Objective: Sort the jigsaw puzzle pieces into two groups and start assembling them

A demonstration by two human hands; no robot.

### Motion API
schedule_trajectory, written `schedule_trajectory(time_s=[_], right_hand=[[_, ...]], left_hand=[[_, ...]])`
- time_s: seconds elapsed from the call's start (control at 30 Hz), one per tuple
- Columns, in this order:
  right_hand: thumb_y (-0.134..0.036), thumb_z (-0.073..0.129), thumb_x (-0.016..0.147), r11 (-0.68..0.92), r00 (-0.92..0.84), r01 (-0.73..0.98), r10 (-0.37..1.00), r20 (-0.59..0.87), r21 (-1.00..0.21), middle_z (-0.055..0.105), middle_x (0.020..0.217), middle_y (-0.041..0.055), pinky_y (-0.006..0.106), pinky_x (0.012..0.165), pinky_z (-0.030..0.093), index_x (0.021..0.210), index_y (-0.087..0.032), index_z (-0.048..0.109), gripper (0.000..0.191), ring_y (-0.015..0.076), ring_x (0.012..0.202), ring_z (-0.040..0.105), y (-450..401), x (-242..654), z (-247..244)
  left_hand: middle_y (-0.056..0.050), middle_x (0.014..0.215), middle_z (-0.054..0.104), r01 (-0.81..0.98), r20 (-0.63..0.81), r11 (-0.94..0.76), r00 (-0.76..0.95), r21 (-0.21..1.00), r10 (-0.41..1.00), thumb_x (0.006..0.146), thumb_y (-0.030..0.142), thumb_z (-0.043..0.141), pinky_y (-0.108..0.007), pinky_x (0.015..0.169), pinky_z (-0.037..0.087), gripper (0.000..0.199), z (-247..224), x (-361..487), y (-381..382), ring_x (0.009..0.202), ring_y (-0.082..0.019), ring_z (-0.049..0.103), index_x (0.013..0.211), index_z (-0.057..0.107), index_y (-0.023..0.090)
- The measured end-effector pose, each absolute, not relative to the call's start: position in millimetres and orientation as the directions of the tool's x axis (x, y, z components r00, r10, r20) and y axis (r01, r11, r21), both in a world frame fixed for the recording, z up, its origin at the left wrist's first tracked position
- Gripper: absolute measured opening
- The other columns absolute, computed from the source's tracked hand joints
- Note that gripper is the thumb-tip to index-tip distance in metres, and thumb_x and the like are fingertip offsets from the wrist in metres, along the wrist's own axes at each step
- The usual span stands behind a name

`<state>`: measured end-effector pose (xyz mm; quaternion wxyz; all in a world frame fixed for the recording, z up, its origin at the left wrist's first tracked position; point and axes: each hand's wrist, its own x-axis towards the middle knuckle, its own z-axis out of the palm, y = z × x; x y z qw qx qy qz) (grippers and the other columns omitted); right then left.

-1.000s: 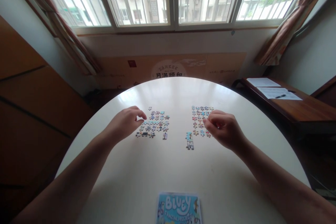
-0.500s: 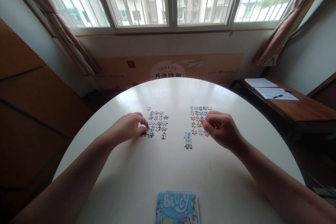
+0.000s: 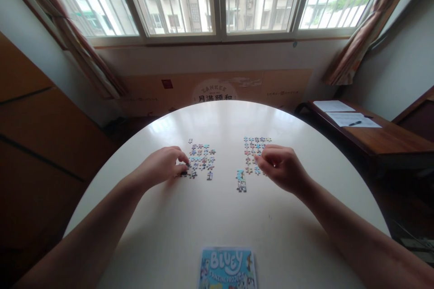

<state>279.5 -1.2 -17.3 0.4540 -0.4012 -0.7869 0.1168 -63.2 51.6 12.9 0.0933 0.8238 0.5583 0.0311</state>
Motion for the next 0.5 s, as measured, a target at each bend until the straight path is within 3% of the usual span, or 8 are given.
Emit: schedule_trajectory(time_s=[0.3, 0.4, 0.5], right_hand=[[-0.020, 0.058, 0.094, 0.656, -0.295, 0.536, 0.735, 0.610, -0.532, 0.038, 0.057, -0.0035, 0.028, 0.050, 0.031, 0.056, -0.021, 0.037, 0.043, 0.0113, 0.052, 0.036, -0.1, 278.6, -20.2], [-0.020, 0.058, 0.094, 0.651, -0.299, 0.535, 0.742, 0.600, -0.538, 0.039, 0.058, -0.0033, 0.028, 0.051, 0.031, 0.057, -0.021, 0.038, 0.042, 0.0114, 0.052, 0.036, 0.1, 279.5, -21.2], [-0.021, 0.058, 0.094, 0.654, -0.292, 0.533, 0.737, 0.609, -0.537, 0.038, 0.058, -0.0033, 0.028, 0.051, 0.031, 0.057, -0.021, 0.037, 0.043, 0.0114, 0.053, 0.036, -0.7, 279.9, -19.6]], left_hand=[[-0.005, 0.093, 0.074, 0.903, -0.069, -0.342, 0.371, 0.261, 0.926, 0.075, 0.027, 0.064, -0.028, 0.064, 0.046, 0.012, 13.9, -72.7, 54.6, 0.079, -0.022, 0.066, 0.081, 0.074, 0.023], [-0.004, 0.085, 0.073, 0.874, -0.068, -0.363, 0.404, 0.323, 0.912, 0.077, 0.030, 0.063, -0.028, 0.063, 0.046, 0.011, 18.0, -78.8, 56.6, 0.075, -0.021, 0.066, 0.079, 0.072, 0.023], [-0.003, 0.083, 0.072, 0.800, 0.025, -0.422, 0.456, 0.426, 0.890, 0.082, 0.033, 0.064, -0.028, 0.067, 0.048, 0.013, 24.5, -76.5, 54.0, 0.075, -0.019, 0.065, 0.081, 0.070, 0.022]])
